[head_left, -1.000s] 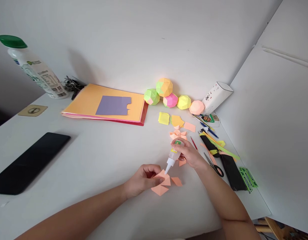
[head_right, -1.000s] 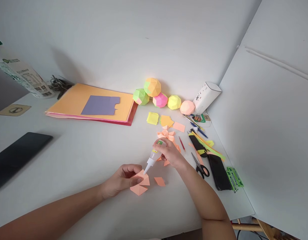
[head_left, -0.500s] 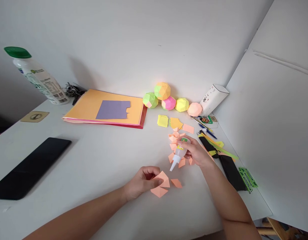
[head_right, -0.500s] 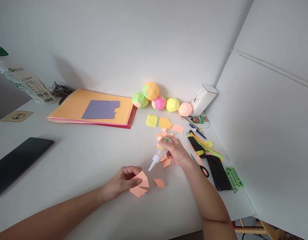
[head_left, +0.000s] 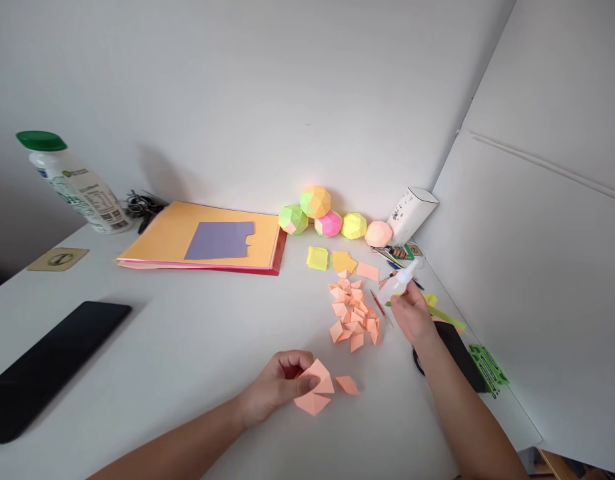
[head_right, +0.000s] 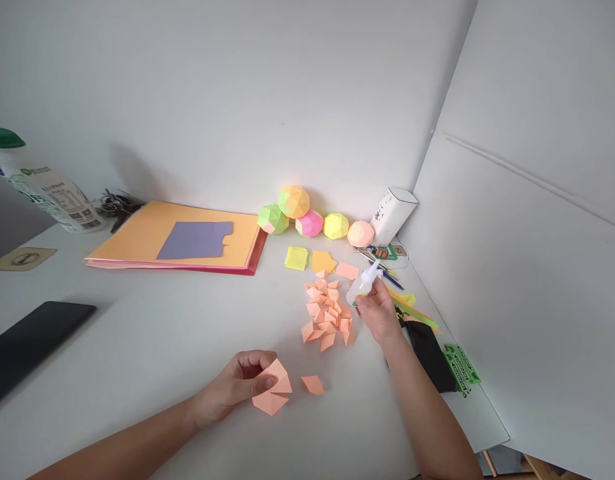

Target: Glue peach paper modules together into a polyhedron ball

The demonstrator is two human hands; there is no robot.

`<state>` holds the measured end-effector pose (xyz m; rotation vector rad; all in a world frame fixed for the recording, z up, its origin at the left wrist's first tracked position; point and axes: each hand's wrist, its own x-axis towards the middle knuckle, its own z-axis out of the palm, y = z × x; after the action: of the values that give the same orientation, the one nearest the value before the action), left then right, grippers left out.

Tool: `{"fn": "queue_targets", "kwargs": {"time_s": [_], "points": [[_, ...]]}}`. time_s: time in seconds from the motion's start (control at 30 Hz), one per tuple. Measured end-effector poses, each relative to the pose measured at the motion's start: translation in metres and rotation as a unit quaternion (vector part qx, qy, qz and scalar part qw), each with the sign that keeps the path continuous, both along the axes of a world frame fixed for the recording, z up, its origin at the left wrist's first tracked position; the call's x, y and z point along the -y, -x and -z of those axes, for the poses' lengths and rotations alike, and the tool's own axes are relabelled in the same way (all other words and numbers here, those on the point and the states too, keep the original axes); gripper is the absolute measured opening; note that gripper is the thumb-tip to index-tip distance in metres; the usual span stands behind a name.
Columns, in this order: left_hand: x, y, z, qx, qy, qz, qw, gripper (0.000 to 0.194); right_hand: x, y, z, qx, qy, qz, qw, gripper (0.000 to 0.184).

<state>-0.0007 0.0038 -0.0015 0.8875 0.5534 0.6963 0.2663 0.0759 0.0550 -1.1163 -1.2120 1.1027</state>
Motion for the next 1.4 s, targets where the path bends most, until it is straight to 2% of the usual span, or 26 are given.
{"fn": "queue_targets", "kwargs": {"time_s": [0.07, 0.17, 0.23, 0.33, 0.7, 0.97, 1.07, 1.17, 1.27, 1.4], "points": [[0.0, 0.0, 0.001, 0.001, 0.004, 0.003, 1.0, 0.026, -0.005, -0.011, 0.022, 0.086, 0.011, 0.058, 0.995, 0.04], [0.0, 0.001, 0.003, 0.004, 0.009, 0.004, 1.0, 0.024, -0.016, -0.025, 0.049, 0.113, 0.003, 0.123, 0.986, 0.049], [0.001, 0.002, 0.005, 0.004, 0.008, 0.003, 1.0, 0.022, -0.021, -0.032, 0.058, 0.125, 0.006, 0.151, 0.981, 0.05], [0.001, 0.002, 0.006, 0.002, 0.01, 0.003, 1.0, 0.021, -0.024, -0.037, 0.061, 0.139, 0.024, 0.17, 0.975, 0.048], [0.001, 0.002, 0.004, 0.011, 0.013, 0.006, 1.0, 0.021, -0.022, -0.033, 0.063, 0.205, 0.05, 0.17, 0.963, 0.042], [0.001, 0.002, 0.004, 0.013, 0.015, 0.005, 1.0, 0.022, -0.021, -0.035, 0.066, 0.298, 0.059, 0.164, 0.938, 0.042], [0.001, 0.001, 0.001, 0.007, 0.01, 0.007, 1.0, 0.022, -0.018, -0.033, 0.059, 0.364, 0.067, 0.171, 0.913, 0.042], [0.0, 0.001, 0.0, 0.004, 0.008, 0.008, 1.0, 0.022, -0.012, -0.031, 0.047, 0.45, 0.085, 0.174, 0.872, 0.04], [0.0, 0.002, 0.001, 0.005, 0.007, 0.009, 1.0, 0.022, -0.006, -0.03, 0.034, 0.552, 0.112, 0.163, 0.81, 0.037], [0.0, 0.002, 0.001, 0.003, 0.009, 0.014, 1.0, 0.022, 0.0, -0.028, 0.027, 0.66, 0.147, 0.126, 0.726, 0.032]]}}
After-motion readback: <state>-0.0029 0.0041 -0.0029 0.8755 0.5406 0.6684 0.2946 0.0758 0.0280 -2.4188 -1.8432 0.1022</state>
